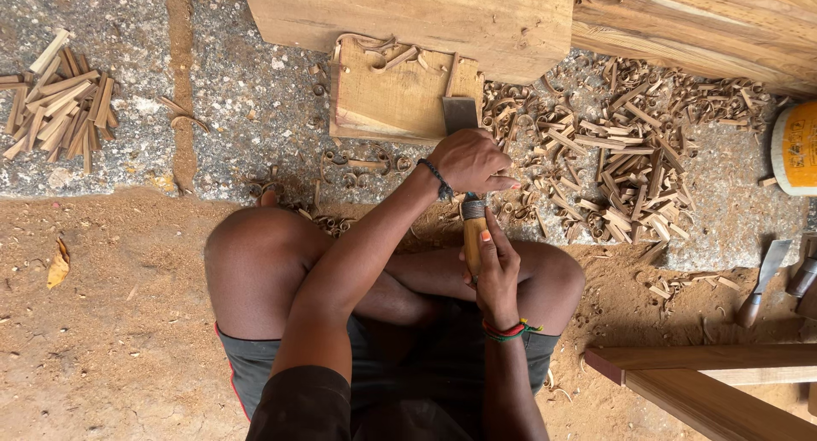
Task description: The person sits cross-legged on the ground and uses a chisel to carve a decorative pattern into a small wooden block. They repeatedly strike the chisel with their hand to remove wood shavings and refine the design.
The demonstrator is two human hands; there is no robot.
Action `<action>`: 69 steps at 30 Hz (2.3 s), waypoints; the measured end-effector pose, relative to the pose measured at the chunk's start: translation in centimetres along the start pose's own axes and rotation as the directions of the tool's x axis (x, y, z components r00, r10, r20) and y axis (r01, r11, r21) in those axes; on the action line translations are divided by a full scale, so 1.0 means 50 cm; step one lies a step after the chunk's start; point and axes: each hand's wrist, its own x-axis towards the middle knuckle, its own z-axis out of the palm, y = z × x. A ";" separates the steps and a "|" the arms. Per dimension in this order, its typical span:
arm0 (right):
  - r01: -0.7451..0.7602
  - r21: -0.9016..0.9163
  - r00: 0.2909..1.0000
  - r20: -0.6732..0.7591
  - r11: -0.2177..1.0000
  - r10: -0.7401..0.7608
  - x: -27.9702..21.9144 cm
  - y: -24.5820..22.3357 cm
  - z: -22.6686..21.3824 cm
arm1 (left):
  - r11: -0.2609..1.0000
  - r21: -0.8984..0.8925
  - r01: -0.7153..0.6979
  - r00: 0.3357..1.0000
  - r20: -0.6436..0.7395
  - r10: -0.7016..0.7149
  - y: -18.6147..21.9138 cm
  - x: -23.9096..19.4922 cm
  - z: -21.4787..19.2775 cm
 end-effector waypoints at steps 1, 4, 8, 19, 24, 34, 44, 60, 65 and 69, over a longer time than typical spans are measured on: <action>-0.013 -0.005 1.000 -0.002 1.000 0.013 0.000 0.000 -0.002 | 1.000 -0.006 0.024 1.000 0.005 -0.024 0.001 -0.001 0.000; -0.013 -0.001 1.000 -0.007 1.000 0.013 0.004 -0.001 0.003 | 0.998 -0.025 0.052 0.999 0.011 -0.052 -0.001 0.000 0.006; -0.025 -0.078 1.000 -0.006 0.997 0.025 -0.001 -0.004 0.020 | 0.999 -0.040 0.023 0.999 0.027 -0.022 -0.029 0.001 0.021; 0.033 0.005 0.999 -0.023 0.999 -0.033 0.034 0.001 0.061 | 0.992 -0.124 0.008 0.999 0.042 -0.003 -0.089 0.028 0.052; 0.051 -0.023 0.999 -0.014 0.998 -0.051 0.038 -0.007 0.068 | 0.990 -0.142 0.027 0.995 0.100 -0.013 -0.103 0.035 0.061; 0.122 -0.026 0.992 -0.028 0.992 -0.122 0.100 -0.020 0.112 | 0.993 -0.057 0.099 0.963 0.256 -0.081 -0.176 0.101 0.025; 0.063 0.147 0.997 -0.052 0.987 -0.056 0.110 -0.021 0.099 | 0.998 0.055 -0.011 0.968 -0.248 0.024 -0.136 0.046 0.023; 0.058 0.183 0.988 -0.151 0.981 -0.030 0.017 0.043 -0.023 | 0.820 0.370 0.436 0.864 -0.429 -0.266 -0.149 -0.059 -0.022; 0.091 0.145 0.989 -0.129 0.985 -0.072 0.028 0.037 -0.019 | 0.794 0.413 0.445 0.863 -0.435 -0.257 -0.145 -0.062 -0.018; 0.063 0.193 0.994 -0.101 0.979 -0.044 0.034 0.042 -0.014 | 0.798 0.370 0.475 0.848 -0.436 -0.302 -0.131 -0.054 -0.023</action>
